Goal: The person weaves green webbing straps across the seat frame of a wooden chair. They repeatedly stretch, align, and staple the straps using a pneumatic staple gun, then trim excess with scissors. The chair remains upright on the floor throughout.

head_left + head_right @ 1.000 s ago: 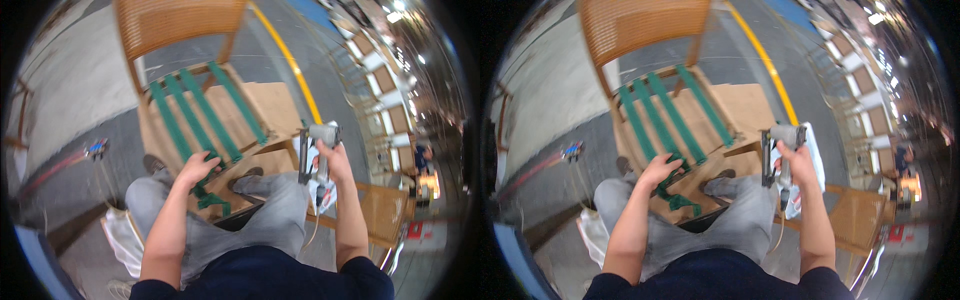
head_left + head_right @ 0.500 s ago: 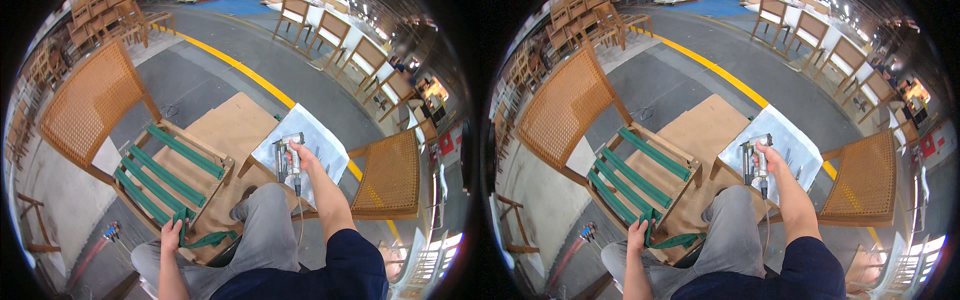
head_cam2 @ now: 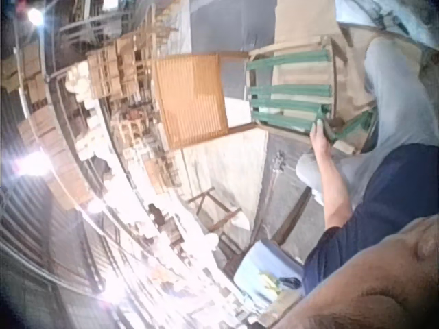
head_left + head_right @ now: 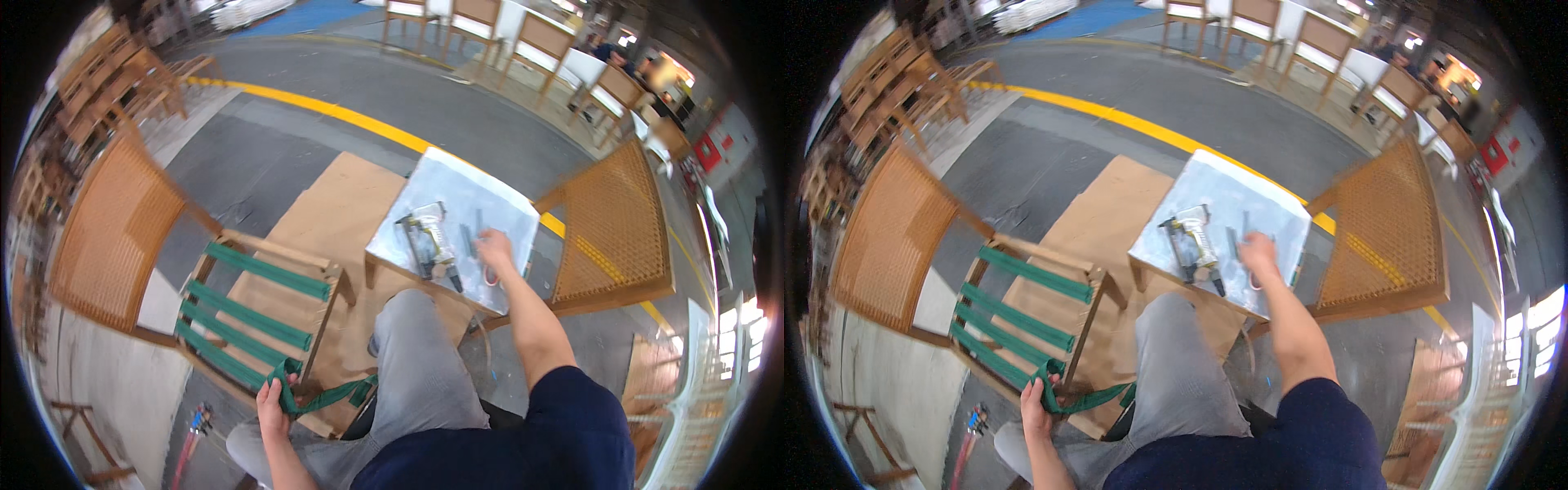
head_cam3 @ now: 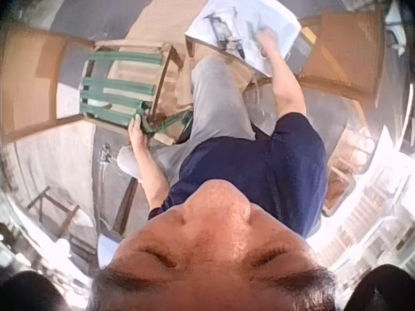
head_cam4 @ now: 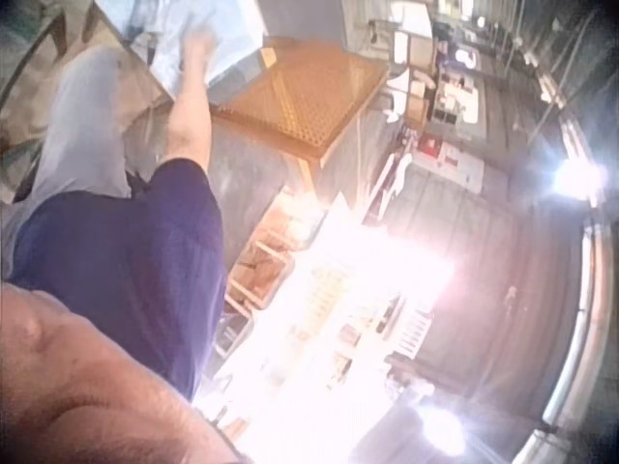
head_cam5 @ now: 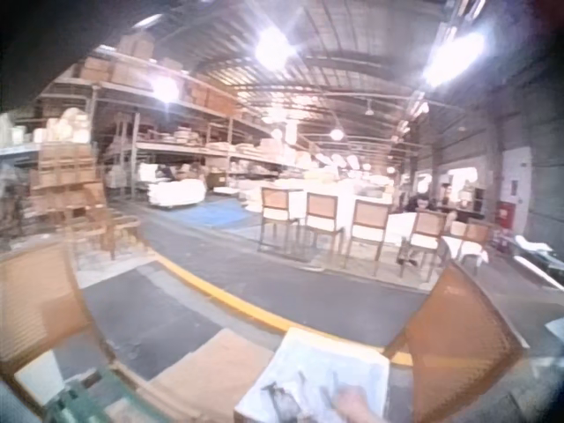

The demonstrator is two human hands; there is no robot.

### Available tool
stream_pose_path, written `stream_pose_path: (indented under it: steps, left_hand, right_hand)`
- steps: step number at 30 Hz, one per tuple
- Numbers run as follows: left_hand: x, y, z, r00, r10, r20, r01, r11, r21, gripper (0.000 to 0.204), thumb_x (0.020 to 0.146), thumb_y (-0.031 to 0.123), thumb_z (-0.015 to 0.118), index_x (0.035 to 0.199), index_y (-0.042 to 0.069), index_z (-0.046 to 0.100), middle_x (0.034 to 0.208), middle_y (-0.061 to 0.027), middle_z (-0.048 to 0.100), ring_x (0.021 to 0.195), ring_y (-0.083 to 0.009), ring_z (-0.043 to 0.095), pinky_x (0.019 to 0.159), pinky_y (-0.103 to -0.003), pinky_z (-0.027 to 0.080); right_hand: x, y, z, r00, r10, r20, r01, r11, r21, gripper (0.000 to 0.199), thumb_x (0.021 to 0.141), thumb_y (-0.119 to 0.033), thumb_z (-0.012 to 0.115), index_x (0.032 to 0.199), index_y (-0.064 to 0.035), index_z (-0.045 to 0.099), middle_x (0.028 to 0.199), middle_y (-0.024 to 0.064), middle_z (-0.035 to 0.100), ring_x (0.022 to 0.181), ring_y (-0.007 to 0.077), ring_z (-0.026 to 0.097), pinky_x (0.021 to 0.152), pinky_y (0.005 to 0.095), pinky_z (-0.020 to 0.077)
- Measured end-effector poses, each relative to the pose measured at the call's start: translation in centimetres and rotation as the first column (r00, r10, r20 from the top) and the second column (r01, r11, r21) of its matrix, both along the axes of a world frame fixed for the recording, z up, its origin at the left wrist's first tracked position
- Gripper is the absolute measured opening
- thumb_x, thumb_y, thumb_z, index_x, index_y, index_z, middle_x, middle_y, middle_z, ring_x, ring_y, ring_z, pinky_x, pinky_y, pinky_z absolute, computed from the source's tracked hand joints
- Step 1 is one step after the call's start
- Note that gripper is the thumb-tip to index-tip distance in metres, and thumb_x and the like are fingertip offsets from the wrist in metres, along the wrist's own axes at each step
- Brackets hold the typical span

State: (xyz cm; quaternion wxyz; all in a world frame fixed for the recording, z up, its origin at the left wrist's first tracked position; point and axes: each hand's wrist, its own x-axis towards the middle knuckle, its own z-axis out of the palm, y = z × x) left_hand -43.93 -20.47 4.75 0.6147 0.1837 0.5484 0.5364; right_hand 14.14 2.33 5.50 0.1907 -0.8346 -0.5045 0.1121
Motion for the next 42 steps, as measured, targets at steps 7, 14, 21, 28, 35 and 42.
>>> stream_pose_path:
  steps: [7,14,21,28,35,42]
  left_hand:
    - [-2.1,0.5,0.1,0.908,-0.083,0.411,0.069,0.996,0.049,0.033,0.108,0.024,0.063,0.126,-0.003,0.063,0.096,-0.0154,0.078,0.073,-0.0271,0.071,0.076,-0.044,0.062]
    - [-4.2,-0.5,0.2,0.883,-0.072,0.464,-0.013,0.984,0.177,0.031,0.107,0.022,0.063,0.124,-0.003,0.064,0.102,-0.0153,0.078,0.072,-0.0263,0.074,0.067,-0.039,0.065]
    - [-5.8,0.1,1.0,0.931,0.007,0.364,-0.049,0.993,0.105,0.024,0.107,0.023,0.063,0.117,0.000,0.064,0.099,-0.0126,0.076,0.068,-0.0231,0.074,0.063,-0.035,0.065]
    - [-5.2,-0.3,1.0,0.909,0.021,0.415,-0.084,0.987,0.133,0.024,0.107,0.021,0.063,0.117,0.000,0.066,0.098,-0.0127,0.077,0.067,-0.0229,0.074,0.062,-0.034,0.064]
    - [-4.4,-1.5,1.8,0.906,-0.002,0.423,-0.048,0.993,0.108,0.023,0.106,0.015,0.064,0.121,-0.002,0.066,0.100,-0.0171,0.078,0.069,-0.0258,0.075,0.063,-0.034,0.065]
    - [-2.9,-1.2,3.8,0.921,0.001,0.390,-0.059,0.989,0.138,0.023,0.107,0.013,0.062,0.123,-0.002,0.067,0.099,-0.0172,0.078,0.076,-0.0251,0.076,0.069,-0.035,0.066]
  right_hand:
    - [3.3,-7.0,-0.4,0.975,-0.048,0.218,0.081,0.986,-0.145,0.072,0.074,-0.018,0.079,0.142,-0.0092,0.056,0.109,0.0237,0.075,0.096,0.0366,0.078,0.077,0.0480,0.0616]
    - [4.7,-6.8,4.2,0.455,-0.211,-0.865,0.167,0.975,-0.150,0.055,0.091,-0.006,0.072,0.144,-0.0067,0.055,0.094,0.0099,0.067,0.070,0.0209,0.066,0.057,0.0411,0.0584]
    - [-15.9,-5.9,9.5,0.235,0.227,-0.945,-0.515,0.854,0.078,0.050,0.089,-0.008,0.079,0.135,-0.0049,0.060,0.112,0.0084,0.071,0.095,0.0222,0.072,0.082,0.0367,0.0608]
    - [-30.7,-2.4,4.9,-0.162,0.987,0.013,-0.985,-0.161,-0.069,0.050,0.085,-0.032,0.082,0.130,-0.0171,0.065,0.108,0.0059,0.066,0.099,0.0272,0.068,0.084,0.0435,0.0513]
    - [-37.3,0.5,2.1,-0.568,0.807,0.161,-0.823,-0.555,-0.121,0.040,0.084,-0.038,0.081,0.118,-0.0208,0.067,0.103,0.0050,0.062,0.102,0.0248,0.066,0.085,0.0423,0.0469]
    - [-39.4,-0.3,0.6,-0.620,0.779,0.097,-0.782,-0.603,-0.156,0.032,0.087,-0.035,0.078,0.113,-0.0206,0.067,0.099,0.0071,0.060,0.097,0.0296,0.067,0.080,0.0464,0.0495]
